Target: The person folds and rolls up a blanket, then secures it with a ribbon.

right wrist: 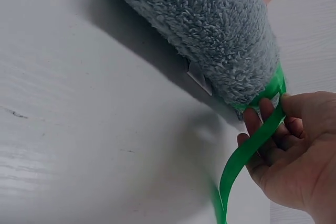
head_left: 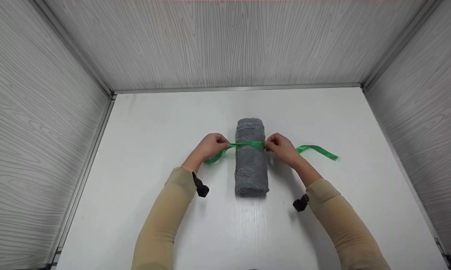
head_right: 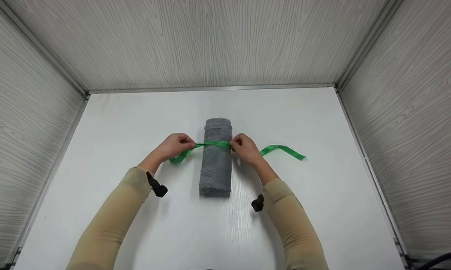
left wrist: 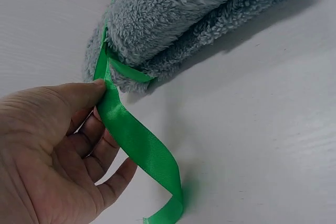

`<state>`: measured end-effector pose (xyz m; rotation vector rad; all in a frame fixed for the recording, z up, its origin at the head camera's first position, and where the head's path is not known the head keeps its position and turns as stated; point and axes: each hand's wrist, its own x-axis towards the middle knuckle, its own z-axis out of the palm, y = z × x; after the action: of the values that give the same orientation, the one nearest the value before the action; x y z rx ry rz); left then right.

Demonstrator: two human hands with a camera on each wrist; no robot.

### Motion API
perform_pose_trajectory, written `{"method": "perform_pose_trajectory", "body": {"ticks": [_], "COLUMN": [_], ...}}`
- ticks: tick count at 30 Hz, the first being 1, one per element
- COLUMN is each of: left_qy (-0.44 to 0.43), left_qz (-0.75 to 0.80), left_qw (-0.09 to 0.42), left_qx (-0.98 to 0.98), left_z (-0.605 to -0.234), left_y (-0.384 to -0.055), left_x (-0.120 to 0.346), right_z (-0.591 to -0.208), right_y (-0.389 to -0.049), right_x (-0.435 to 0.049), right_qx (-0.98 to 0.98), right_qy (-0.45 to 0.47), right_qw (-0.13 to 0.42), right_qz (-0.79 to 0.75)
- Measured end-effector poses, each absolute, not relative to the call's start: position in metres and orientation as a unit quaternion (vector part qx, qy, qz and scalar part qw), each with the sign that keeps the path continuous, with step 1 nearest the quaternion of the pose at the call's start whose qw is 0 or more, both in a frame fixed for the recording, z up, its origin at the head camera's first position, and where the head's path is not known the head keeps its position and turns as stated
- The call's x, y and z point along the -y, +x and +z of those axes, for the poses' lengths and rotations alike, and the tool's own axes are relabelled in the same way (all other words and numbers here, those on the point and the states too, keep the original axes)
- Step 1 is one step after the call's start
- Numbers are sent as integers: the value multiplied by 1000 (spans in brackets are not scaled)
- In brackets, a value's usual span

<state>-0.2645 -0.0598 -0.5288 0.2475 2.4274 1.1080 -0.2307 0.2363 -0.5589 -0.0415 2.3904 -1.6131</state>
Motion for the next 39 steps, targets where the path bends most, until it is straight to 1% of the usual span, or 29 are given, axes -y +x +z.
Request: {"method": "perform_pose_trajectory", "body": {"ticks": [11,15,20,23,26,34,39], "left_qy": [100,114,140,157,164,155,150], "left_qz": [357,356,357,352,343,335,342], "left_qw": [215,228,260,265,257,206,203], "left_qx": [-904,-899,-886,-884,-889,-907,-905], "left_z": [-529,-532,-533,-532,-531,-533,-532], "left_y": [-268,-267,-265,-264,-263,-264,-263], "left_x": [66,63,57,52,46,41,44], "right_z": [-563,-563,-562,-560,-559,-558,-561], "right_y": [-233,-233,-232,-232,-232,-232,-233], "right_x": [-239,-237,-235,-233,-232,-232,-234], "right_qx": [-843,-840,-837,-837,-838,-849,-839], "right_qy": [12,4,-9,-9,-4,13,15], "right_qw": [119,122,127,124,115,86,87], "right_qz": [-524,-528,-532,-532,-534,-521,-537]}}
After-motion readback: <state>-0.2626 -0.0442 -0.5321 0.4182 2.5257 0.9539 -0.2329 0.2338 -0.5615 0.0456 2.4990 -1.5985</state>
